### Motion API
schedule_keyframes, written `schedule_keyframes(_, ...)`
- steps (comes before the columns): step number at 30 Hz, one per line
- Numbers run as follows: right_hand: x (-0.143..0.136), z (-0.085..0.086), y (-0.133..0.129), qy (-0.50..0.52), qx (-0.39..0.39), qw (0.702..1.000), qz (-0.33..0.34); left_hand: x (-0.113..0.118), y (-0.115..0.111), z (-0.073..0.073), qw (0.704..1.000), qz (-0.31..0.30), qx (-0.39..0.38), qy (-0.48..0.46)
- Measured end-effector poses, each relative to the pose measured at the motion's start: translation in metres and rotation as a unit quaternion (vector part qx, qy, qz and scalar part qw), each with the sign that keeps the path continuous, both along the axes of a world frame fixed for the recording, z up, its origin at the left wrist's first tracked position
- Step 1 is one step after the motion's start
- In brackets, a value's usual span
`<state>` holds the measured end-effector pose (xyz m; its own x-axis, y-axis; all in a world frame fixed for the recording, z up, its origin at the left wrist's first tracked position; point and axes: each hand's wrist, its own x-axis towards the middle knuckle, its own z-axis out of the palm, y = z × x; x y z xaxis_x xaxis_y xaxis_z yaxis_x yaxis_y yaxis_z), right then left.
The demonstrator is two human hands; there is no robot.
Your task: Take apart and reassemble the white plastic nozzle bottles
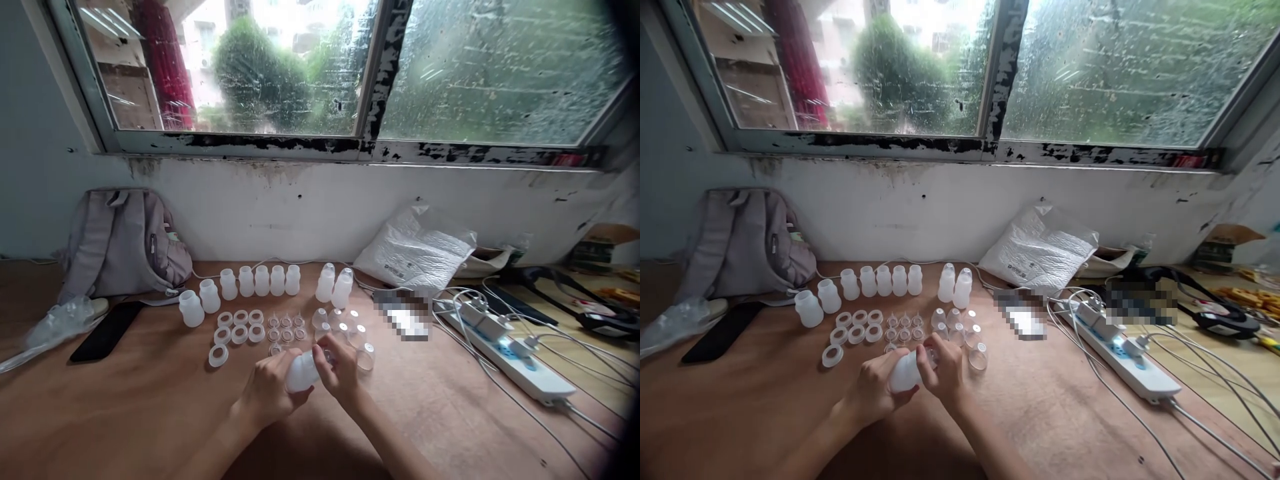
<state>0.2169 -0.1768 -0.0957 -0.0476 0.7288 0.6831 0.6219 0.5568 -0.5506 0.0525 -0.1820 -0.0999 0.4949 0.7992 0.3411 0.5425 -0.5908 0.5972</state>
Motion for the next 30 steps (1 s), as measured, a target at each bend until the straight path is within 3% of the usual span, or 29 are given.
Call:
schedule_keyframes(6,0.004,-0.005,0.004,0.039,-0.032,0.999,-0.009,0.005,-0.002,0.001,0.995,0.023,-0.093,-0.034)
schedule_keyframes(12,0.002,-0.008,0.005,0.057,-0.049,0.997,-0.008,0.000,0.002,0.011,0.960,-0.037,-0.267,-0.079)
schedule_keyframes(14,0.002,-0.008,0.005,0.065,-0.052,0.997,0.001,-0.001,0.004,0.013,0.919,-0.081,-0.367,-0.117)
schedule_keyframes(17,0.001,-0.009,0.003,0.079,-0.055,0.995,0.023,-0.002,0.005,0.013,0.817,-0.174,-0.518,-0.183)
schedule_keyframes(20,0.003,-0.007,0.003,0.091,-0.058,0.994,0.035,-0.006,0.005,0.007,0.741,-0.220,-0.585,-0.244)
schedule_keyframes(23,0.015,0.002,0.008,0.159,-0.049,0.986,-0.020,-0.012,0.006,-0.003,0.695,-0.271,-0.626,-0.229)
schedule_keyframes(25,0.029,0.011,0.013,0.219,-0.034,0.971,-0.094,-0.016,0.006,-0.010,0.681,-0.309,-0.641,-0.174)
schedule_keyframes(27,0.045,0.020,0.017,0.210,-0.037,0.965,-0.153,-0.018,0.005,-0.015,0.687,-0.317,-0.635,-0.158)
schedule_keyframes(30,0.062,0.025,0.016,0.109,-0.062,0.975,-0.182,-0.015,0.003,-0.018,0.716,-0.272,-0.595,-0.245)
